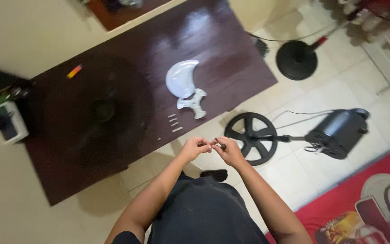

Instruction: The person assembles an electric fan by attaching the front grille to the fan body using a screwdriver and multiple screws. They repeatedly pick up screws from a table, align the grille, and tighten each screw into place.

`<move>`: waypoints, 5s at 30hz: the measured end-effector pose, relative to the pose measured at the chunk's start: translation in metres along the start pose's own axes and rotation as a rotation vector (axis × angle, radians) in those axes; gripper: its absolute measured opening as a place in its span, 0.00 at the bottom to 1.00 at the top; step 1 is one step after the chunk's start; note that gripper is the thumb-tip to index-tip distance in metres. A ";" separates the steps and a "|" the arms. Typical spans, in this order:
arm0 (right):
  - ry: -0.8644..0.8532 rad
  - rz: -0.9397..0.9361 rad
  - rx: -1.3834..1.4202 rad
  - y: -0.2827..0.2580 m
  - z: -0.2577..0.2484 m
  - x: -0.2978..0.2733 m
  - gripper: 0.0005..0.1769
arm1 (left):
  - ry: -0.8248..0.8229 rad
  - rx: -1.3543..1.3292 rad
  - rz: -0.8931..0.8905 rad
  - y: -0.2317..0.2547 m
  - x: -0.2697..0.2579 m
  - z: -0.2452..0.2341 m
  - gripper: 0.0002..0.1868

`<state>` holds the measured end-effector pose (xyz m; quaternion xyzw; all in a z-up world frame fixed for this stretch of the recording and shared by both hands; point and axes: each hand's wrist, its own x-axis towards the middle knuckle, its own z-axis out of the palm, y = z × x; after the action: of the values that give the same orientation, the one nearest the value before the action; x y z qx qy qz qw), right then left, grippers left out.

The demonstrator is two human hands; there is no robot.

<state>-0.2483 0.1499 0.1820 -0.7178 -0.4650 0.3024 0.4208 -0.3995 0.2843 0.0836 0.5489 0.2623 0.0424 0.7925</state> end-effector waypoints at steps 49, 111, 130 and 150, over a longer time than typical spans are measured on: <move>0.128 0.149 -0.228 0.010 0.260 0.091 0.07 | 0.769 0.874 0.181 -0.049 -0.069 -0.169 0.09; 0.875 0.678 0.369 0.079 -0.189 -0.205 0.14 | -0.481 1.100 0.788 0.138 0.166 0.345 0.36; 1.157 0.650 0.191 0.102 -0.180 -0.162 0.19 | -0.797 1.449 0.553 0.159 0.232 0.387 0.33; 1.198 0.759 0.112 0.094 -0.180 -0.160 0.20 | -0.793 1.360 0.644 0.161 0.227 0.387 0.31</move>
<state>-0.1223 -0.0757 0.1892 -0.8505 0.1446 0.0051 0.5057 0.0101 0.1006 0.2435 0.9279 -0.2351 -0.0966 0.2727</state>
